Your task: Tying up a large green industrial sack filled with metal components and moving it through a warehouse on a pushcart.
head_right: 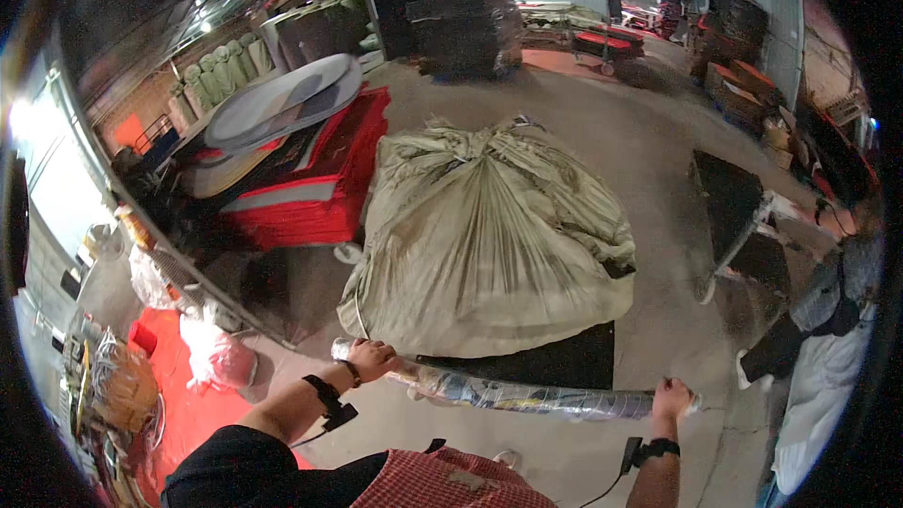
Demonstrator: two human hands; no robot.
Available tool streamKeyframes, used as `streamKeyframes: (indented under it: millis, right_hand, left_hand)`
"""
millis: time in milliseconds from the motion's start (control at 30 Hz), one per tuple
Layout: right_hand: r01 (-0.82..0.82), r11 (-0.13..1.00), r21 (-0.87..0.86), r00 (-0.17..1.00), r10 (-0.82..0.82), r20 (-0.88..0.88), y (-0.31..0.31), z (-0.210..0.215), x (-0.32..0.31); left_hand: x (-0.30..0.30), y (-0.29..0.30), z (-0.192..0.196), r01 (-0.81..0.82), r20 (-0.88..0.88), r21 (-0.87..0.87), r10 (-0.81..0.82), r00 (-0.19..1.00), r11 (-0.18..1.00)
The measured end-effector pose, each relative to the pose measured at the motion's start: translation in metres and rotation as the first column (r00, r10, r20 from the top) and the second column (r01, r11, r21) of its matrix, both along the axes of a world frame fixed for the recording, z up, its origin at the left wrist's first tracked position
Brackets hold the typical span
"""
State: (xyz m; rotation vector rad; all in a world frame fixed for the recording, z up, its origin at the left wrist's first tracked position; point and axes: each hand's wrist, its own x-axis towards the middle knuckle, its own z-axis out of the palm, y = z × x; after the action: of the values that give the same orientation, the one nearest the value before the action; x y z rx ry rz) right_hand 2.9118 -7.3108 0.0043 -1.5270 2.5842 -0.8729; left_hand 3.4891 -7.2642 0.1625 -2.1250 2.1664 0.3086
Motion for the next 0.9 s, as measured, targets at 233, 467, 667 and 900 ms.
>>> streamKeyframes:
  millis: [233, 467, 667, 900]
  right_hand:
    - [-0.119, 0.971, 0.209, 0.958, 0.167, -0.234, 0.011, 0.047, 0.085]
    - [-0.157, 0.922, 0.354, 0.967, 0.216, -0.136, -0.002, 0.071, 0.091]
    - [-0.064, 0.976, 0.207, 0.994, 0.081, -0.077, -0.076, 0.046, 0.076]
    - [-0.235, 0.946, 0.223, 0.945, 0.276, -0.176, -0.18, 0.057, 0.062]
  left_hand:
    - [0.016, 0.0, -0.009, 0.454, 0.212, -0.013, -0.441, 0.872, 0.891]
    - [0.009, 0.019, -0.005, 0.329, 0.087, 0.075, -0.334, 0.938, 0.941]
    - [-0.014, -0.013, -0.02, 0.283, -0.046, -0.04, -0.285, 0.958, 0.958]
    - [-0.036, -0.04, -0.011, 0.148, -0.058, -0.158, -0.158, 0.986, 0.976]
